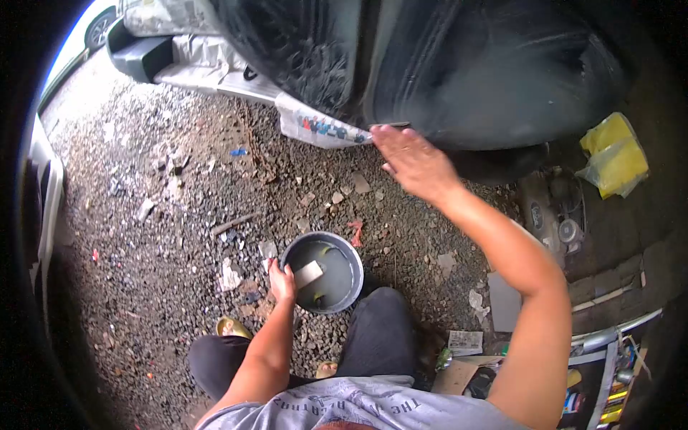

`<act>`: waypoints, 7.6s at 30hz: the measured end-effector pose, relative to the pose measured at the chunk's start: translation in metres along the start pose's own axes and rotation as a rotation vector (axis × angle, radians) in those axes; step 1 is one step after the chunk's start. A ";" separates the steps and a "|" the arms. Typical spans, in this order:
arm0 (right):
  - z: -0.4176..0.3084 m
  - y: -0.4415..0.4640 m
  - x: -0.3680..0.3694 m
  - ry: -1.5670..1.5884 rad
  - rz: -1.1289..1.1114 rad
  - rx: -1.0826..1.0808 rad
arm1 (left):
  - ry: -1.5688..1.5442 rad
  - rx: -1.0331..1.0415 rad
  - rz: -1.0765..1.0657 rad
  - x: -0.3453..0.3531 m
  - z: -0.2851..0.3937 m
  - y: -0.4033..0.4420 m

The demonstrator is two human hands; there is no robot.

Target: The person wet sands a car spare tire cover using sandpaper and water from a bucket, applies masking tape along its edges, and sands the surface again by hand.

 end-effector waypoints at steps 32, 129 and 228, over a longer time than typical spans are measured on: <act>-0.479 -0.055 -0.017 1.168 -0.995 0.277 | -0.502 0.306 -0.142 0.020 0.166 0.004; -0.306 -0.225 0.100 1.848 -0.872 1.861 | 0.601 0.691 -0.608 0.079 0.059 -0.101; 0.119 -0.210 0.191 1.595 0.452 1.970 | 0.686 0.724 -0.648 0.087 0.072 -0.113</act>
Point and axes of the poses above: each hand's wrist, its own y-axis towards the middle knuckle, its own x-axis out of the palm, z = x × y, the point moved 10 cm from there along y, towards the middle knuckle, and after that the axes turned 9 degrees about -y, right-handed, at the moved point
